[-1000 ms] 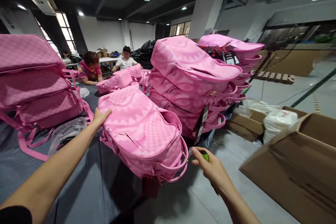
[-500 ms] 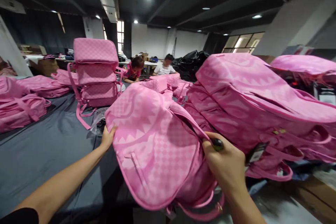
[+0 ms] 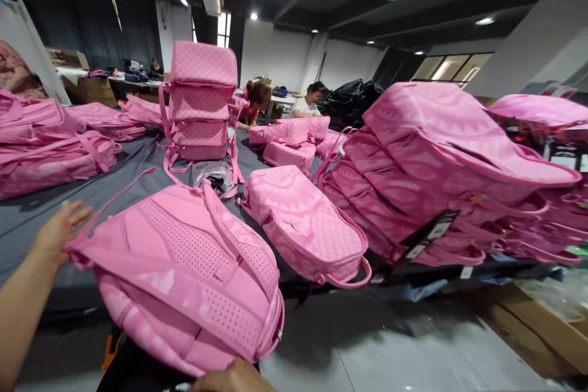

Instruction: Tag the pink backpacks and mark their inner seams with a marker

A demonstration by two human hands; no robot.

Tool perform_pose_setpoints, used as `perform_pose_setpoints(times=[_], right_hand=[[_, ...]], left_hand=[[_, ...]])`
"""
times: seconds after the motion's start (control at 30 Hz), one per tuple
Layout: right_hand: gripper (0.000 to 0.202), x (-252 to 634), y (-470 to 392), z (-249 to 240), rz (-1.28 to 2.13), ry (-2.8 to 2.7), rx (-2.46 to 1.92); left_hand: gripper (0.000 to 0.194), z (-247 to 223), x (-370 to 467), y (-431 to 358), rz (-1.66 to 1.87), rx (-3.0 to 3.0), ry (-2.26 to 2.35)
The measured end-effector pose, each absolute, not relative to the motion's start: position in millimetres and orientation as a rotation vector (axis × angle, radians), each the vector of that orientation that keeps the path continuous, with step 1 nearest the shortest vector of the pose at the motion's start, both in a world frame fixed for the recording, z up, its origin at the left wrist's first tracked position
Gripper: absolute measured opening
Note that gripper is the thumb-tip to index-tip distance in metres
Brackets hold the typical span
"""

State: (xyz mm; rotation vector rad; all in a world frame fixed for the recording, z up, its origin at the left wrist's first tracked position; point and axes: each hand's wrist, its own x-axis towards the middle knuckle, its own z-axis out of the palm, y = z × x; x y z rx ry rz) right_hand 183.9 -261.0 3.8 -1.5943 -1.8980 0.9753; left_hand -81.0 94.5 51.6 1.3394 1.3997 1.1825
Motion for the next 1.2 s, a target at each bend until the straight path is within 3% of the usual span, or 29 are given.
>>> perform_pose_setpoints(times=[0.1, 0.17, 0.27, 0.37, 0.43, 0.6, 0.7, 0.87, 1.03, 1.2], right_hand=[[0.031, 165, -260, 12, 1.468, -1.555, -1.668], [0.037, 164, -255, 33, 1.554, -1.387, -1.748], [0.034, 169, -231, 62, 0.915, -1.619, -1.978], [0.028, 168, -192, 64, 0.286, -1.92, -2.25], [0.029, 161, -170, 52, 0.225, -2.001, -2.384], [0.058, 171, -163, 40, 0.118, -1.811, -2.597], [0.055, 217, -173, 46, 0.105, -1.491, -2.765], [0.04, 253, -166, 27, 0.489, -1.641, -2.567], [0.032, 233, -163, 12, 0.404, -1.599, -2.621], [0.025, 232, -179, 10, 0.333, -1.559, -2.61]], left_hand=[[0.065, 49, -50, 50, 1.14, 1.751, 1.282], [0.057, 33, -20, 7, 0.999, 2.371, 1.214], [0.045, -8, 8, -50, 0.829, 2.828, 1.056], [0.06, -56, 5, -72, 0.768, 2.965, 0.837], [0.07, -83, -12, -64, 0.753, 3.046, 0.695], [0.07, -118, -69, -23, 0.605, 3.114, 0.554], [0.069, -109, -85, -18, 0.568, 3.051, 0.506], [0.037, -43, -45, -9, 0.816, 2.988, 0.564], [0.031, 28, 28, 38, 1.025, 3.017, 0.837], [0.035, 39, 41, 56, 0.925, 3.279, 0.634]])
